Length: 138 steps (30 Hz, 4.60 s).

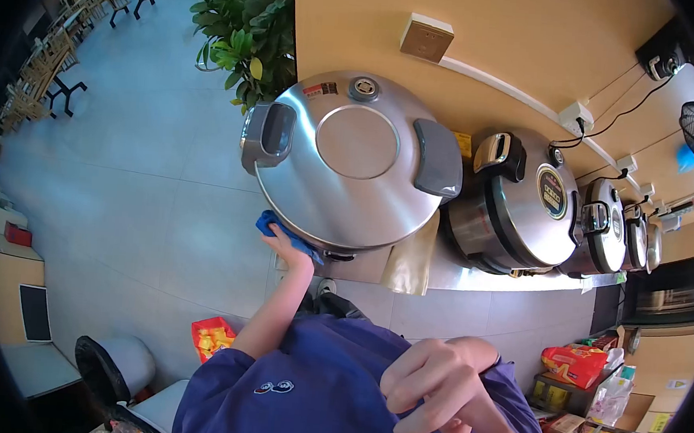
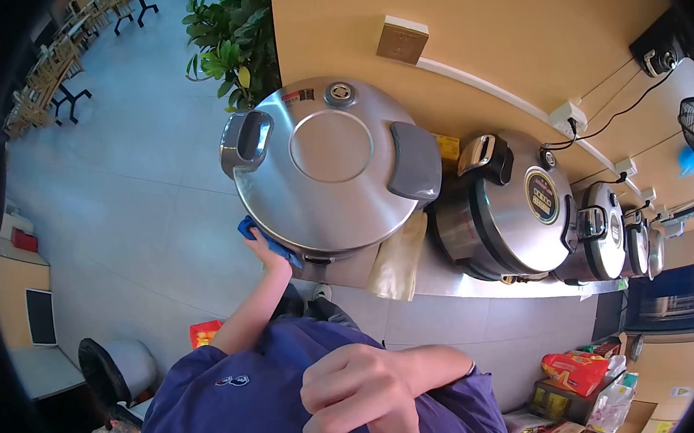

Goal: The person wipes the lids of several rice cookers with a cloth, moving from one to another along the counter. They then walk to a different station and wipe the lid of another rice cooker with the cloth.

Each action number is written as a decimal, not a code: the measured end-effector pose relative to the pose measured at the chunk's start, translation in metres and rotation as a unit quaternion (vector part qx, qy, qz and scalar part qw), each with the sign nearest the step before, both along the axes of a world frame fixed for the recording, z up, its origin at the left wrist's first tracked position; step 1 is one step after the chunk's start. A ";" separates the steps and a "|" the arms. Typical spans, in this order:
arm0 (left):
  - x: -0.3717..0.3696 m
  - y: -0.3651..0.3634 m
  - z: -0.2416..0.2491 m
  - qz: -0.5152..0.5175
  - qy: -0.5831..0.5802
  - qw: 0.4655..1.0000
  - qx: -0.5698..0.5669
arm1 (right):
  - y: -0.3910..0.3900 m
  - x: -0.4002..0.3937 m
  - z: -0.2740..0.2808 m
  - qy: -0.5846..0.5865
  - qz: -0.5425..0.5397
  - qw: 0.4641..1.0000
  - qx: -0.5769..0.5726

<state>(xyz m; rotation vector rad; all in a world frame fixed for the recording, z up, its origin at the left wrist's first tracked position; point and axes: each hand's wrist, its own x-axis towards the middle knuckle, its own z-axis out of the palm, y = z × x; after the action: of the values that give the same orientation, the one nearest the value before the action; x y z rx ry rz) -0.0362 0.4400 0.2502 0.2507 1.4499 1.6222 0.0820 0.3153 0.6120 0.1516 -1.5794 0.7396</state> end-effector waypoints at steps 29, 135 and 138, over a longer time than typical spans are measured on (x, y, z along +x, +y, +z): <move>-0.065 0.147 -0.073 -0.252 -0.004 0.955 0.155 | 0.100 -0.027 -0.193 -0.343 -0.733 0.540 -0.231; -0.122 0.063 0.075 -0.414 -0.209 0.886 -0.008 | 0.095 -0.029 -0.189 -0.289 -0.754 0.548 -0.218; -0.114 0.045 0.082 -0.416 -0.006 0.907 0.070 | 0.093 -0.027 -0.189 -0.282 -0.747 0.563 -0.214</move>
<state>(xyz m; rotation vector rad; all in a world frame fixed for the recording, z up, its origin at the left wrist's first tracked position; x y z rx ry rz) -0.1504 0.4846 0.3321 0.8184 0.9919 1.0036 0.0550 0.4080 0.4231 -1.7735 -1.3806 -0.3232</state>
